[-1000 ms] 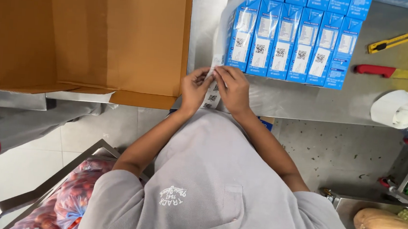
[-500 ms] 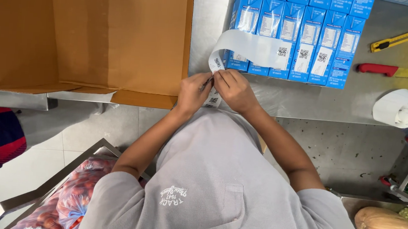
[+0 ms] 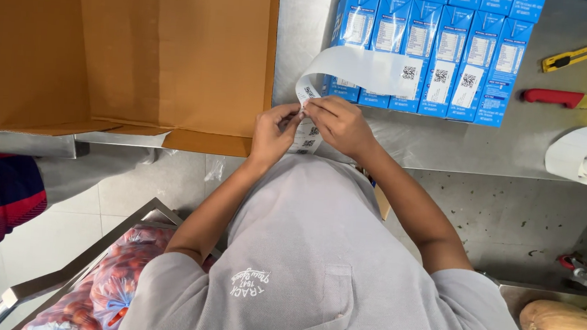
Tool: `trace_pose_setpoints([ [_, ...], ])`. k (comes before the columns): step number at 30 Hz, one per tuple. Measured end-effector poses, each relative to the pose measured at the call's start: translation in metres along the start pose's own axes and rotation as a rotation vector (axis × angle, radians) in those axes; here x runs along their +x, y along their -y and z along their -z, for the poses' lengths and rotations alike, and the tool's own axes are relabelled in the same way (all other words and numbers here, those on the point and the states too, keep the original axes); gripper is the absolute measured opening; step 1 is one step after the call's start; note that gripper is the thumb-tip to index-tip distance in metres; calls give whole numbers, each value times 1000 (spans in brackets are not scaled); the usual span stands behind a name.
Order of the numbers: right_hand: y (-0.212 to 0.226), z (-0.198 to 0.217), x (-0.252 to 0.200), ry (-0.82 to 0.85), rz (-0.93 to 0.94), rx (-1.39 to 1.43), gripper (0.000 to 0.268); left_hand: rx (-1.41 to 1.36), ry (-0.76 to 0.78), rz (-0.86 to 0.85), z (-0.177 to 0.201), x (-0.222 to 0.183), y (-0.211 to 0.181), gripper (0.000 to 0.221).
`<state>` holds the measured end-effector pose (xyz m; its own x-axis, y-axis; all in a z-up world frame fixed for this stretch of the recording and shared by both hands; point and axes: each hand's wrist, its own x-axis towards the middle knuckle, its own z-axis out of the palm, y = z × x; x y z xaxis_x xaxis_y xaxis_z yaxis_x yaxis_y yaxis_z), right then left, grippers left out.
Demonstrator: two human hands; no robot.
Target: The recorder packs small product boxes into a larger cardboard box and then applies QR code labels to the individual small boxes.
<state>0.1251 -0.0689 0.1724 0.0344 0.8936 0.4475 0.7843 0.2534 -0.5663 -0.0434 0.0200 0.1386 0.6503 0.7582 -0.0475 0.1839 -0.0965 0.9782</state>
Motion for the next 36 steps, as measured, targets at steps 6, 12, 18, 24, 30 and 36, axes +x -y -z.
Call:
trace_pose_setpoints([
  [6, 4, 4, 3, 86, 184, -247, 25, 216, -2, -153, 3, -3, 1, 15],
  [12, 2, -1, 4, 68, 178, -191, 19, 243, 27, -193, 9, -3, -7, 14],
  [18, -50, 13, -16, -310, -540, 411, 6, 101, -46, 45, 25, 4, 27, 17],
  [24, -64, 105, -46, -850, -922, 772, 11, 585, -364, -311, 28, 34, -57, 42],
  [30, -35, 116, -84, -862, -656, 492, 7, 65, 197, -167, -59, 56, -69, 18],
  [36, 2, 143, -99, -435, -360, -332, 8, -545, 697, 485, -151, 107, -76, 33],
])
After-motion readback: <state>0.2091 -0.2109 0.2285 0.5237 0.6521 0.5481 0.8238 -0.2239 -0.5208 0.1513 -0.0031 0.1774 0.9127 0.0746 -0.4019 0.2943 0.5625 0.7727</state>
